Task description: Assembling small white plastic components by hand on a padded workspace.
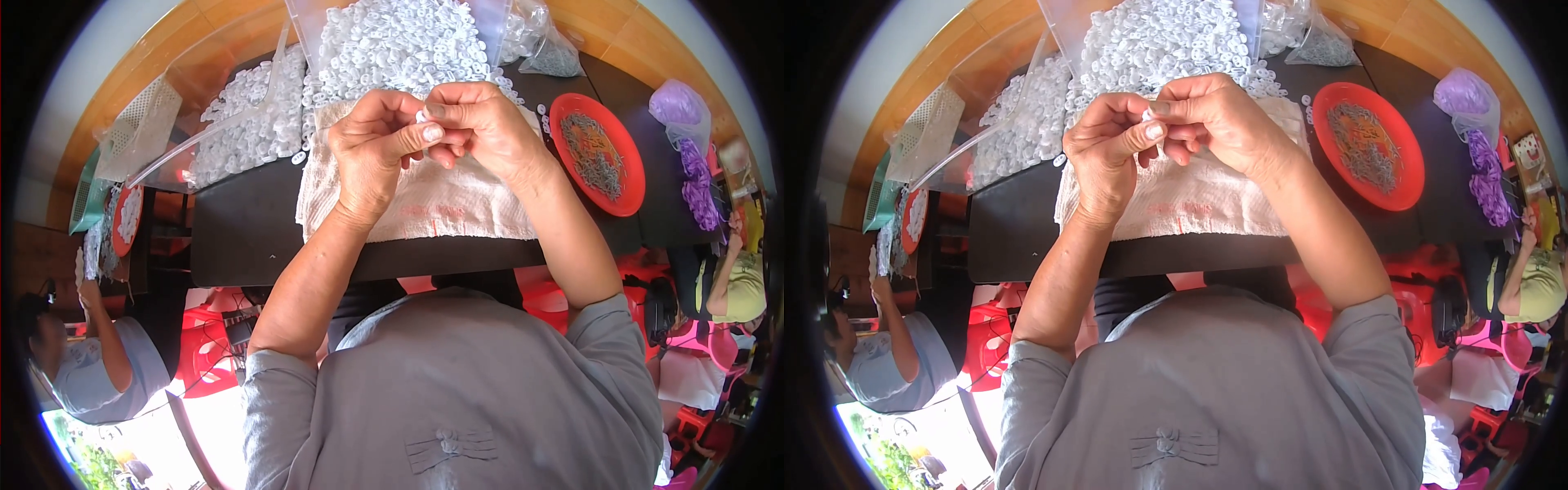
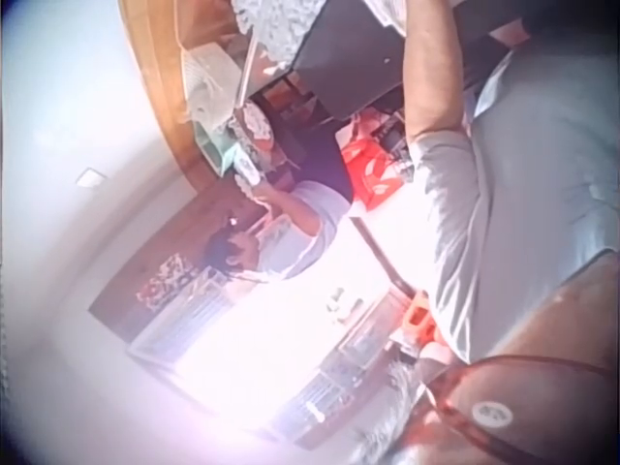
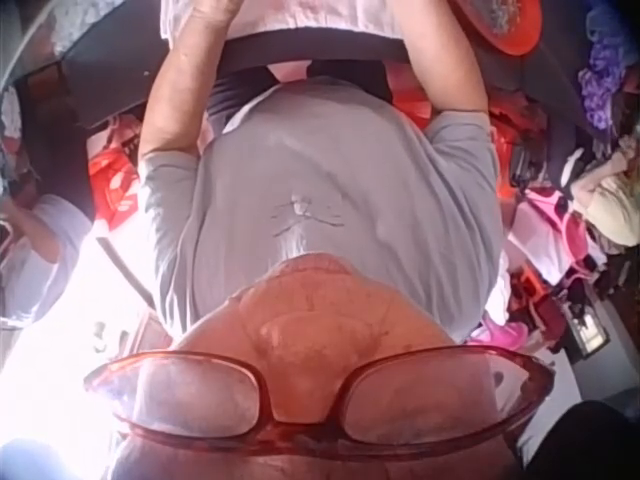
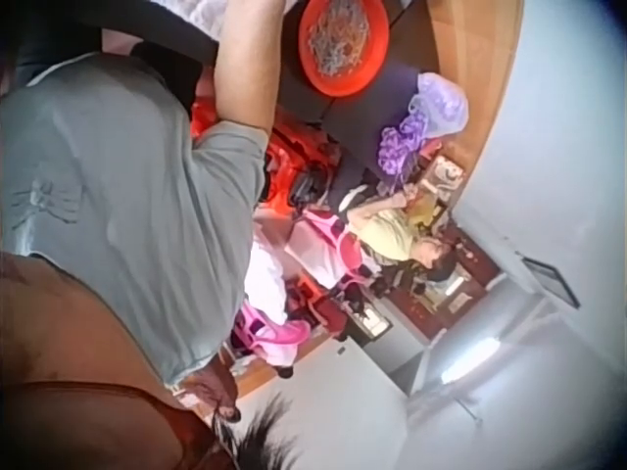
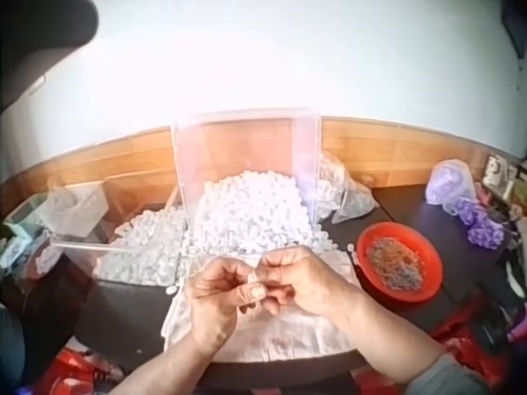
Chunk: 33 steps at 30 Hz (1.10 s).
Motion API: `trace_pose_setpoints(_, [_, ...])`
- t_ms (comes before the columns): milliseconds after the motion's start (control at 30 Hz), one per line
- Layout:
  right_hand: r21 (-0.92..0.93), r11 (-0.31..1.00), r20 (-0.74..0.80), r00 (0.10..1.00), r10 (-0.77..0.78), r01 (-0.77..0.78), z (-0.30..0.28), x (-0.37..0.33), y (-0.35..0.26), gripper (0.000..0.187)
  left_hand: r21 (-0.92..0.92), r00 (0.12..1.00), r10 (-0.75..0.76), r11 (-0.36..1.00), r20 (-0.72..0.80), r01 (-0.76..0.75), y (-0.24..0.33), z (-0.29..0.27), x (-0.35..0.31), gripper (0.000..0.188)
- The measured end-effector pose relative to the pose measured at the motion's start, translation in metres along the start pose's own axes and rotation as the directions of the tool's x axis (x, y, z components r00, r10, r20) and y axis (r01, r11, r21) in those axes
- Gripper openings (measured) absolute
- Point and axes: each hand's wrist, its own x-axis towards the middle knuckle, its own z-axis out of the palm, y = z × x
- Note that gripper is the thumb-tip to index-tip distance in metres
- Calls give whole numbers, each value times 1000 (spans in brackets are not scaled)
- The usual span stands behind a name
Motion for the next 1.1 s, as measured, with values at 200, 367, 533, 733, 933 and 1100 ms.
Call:
trace_pose_setpoints(200, [48, 998, -33, 999, -29, 31, 9, 5, 5, 27, -83, 999, 22, 996, -30, -25, -1, -1, 3, 14])
trace_pose_setpoints(367, [-336, 939, -249, 954, -164, 74, -2, 5, -1, 34, 231, 917, 362, 919, -170, -320, 50, -6, 5, 11])
trace_pose_setpoints(533, [-318, 939, -326, 915, -239, 132, -18, 5, -4, 28, 716, 714, 628, 648, -310, -259, 132, -54, 31, 16])
trace_pose_setpoints(733, [-540, 840, -305, 918, -254, 52, -8, 4, 1, 22, 841, 856, 513, 431, 70, -326, 80, -64, 28, 12])
trace_pose_setpoints(933, [-495, 867, -353, 900, -257, 53, -12, 7, 4, 26, 869, 926, -15, 349, 378, -350, -15, -43, 9, 9])
trace_pose_setpoints(1100, [-490, 869, -337, 905, -260, 67, -12, 7, 2, 27, 866, 920, -37, 355, 390, -352, -23, -46, 4, 8])
